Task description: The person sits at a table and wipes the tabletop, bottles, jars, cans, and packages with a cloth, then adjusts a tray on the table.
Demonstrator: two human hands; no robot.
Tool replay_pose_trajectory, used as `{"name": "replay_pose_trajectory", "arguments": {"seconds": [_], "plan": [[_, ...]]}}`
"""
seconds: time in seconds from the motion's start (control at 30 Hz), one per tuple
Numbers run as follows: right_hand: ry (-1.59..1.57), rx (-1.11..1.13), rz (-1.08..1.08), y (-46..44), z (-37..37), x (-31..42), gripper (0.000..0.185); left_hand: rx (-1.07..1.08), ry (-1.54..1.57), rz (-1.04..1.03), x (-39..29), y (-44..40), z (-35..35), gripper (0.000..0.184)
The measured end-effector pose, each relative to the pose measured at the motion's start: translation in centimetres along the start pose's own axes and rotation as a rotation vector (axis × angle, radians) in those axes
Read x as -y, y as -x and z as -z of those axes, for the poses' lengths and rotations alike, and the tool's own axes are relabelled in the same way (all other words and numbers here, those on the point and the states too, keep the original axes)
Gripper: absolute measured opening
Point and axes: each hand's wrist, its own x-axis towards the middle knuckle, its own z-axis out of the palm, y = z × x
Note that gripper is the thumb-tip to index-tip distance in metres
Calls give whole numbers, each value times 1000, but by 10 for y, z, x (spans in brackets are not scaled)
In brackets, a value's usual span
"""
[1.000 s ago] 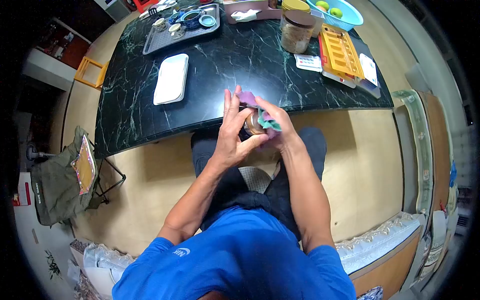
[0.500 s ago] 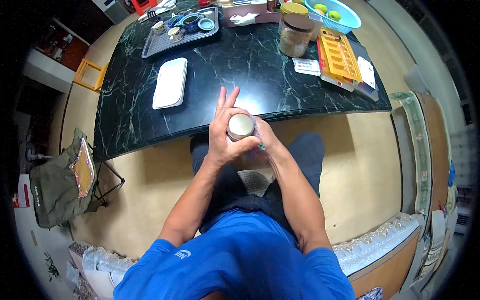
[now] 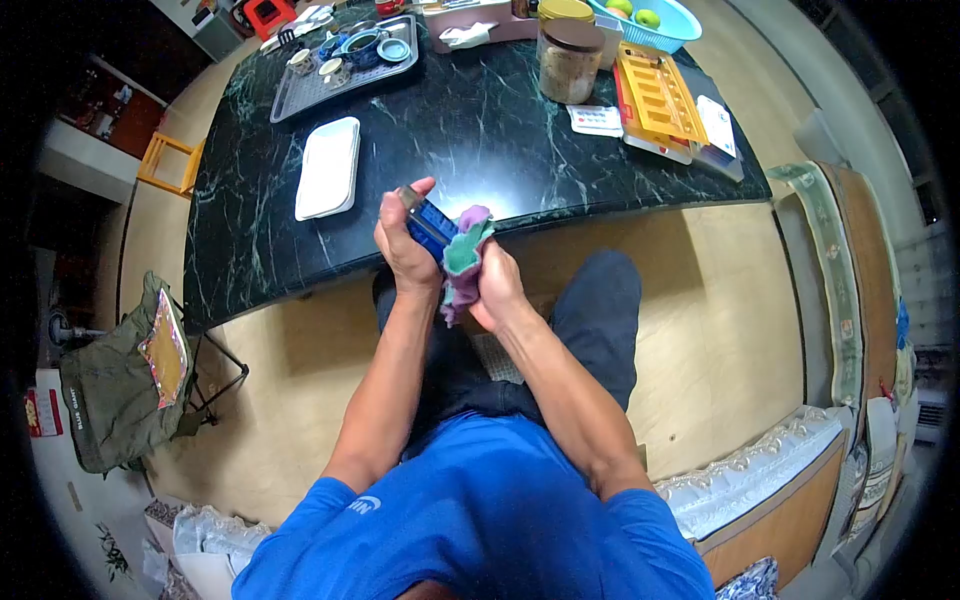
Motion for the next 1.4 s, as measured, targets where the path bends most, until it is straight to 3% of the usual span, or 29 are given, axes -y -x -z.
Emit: {"name": "replay_pose_trajectory", "arguments": {"seconds": [0.03,0.13,0.3,0.43,0.5,0.57,0.63,0.7,0.77,0.83,0.9,0.97,1.0,1.03,1.07,1.17,1.23,1.4], "plan": [[-3,-5,-7,3,2,-7,36,-3,-6,6,2,0,-1,67],[165,89,215,14,-2,-26,34,-219,464,218,10,-9,-6,58],[245,55,275,12,-1,-41,37,-167,433,302,14,-11,6,62],[41,61,168,9,2,-39,37,-131,533,306,12,-11,3,62],[-105,47,-27,7,9,-40,37,-142,336,142,8,-7,3,63],[-245,69,-161,9,-3,-28,39,-58,-20,-164,3,-5,9,60],[-415,329,-290,9,10,-20,41,1,-223,-372,-11,-1,10,59],[-448,351,-337,4,19,-14,43,79,-305,-364,-12,-1,21,59],[-298,308,-408,15,8,4,41,124,-478,-496,-18,-4,29,61],[-299,348,-369,9,16,20,45,103,-467,-461,-17,-10,36,63],[-126,99,-151,7,1,57,44,39,-499,-457,-15,-17,41,64],[85,194,147,6,-22,99,42,27,-506,-379,-14,-22,44,68],[241,350,244,-19,-5,117,42,30,-565,-385,-8,-28,44,69],[450,327,369,-29,-10,127,43,36,-623,-389,-4,-33,44,71],[748,269,499,-40,-14,130,46,45,-601,-310,0,-37,42,73],[1965,4,815,-84,9,111,53,22,-603,-327,15,-49,33,75],[2146,-94,514,-99,26,96,63,43,-616,-323,23,-55,28,80],[2225,-207,623,-128,26,71,71,38,-411,-220,36,-71,13,90]]}}
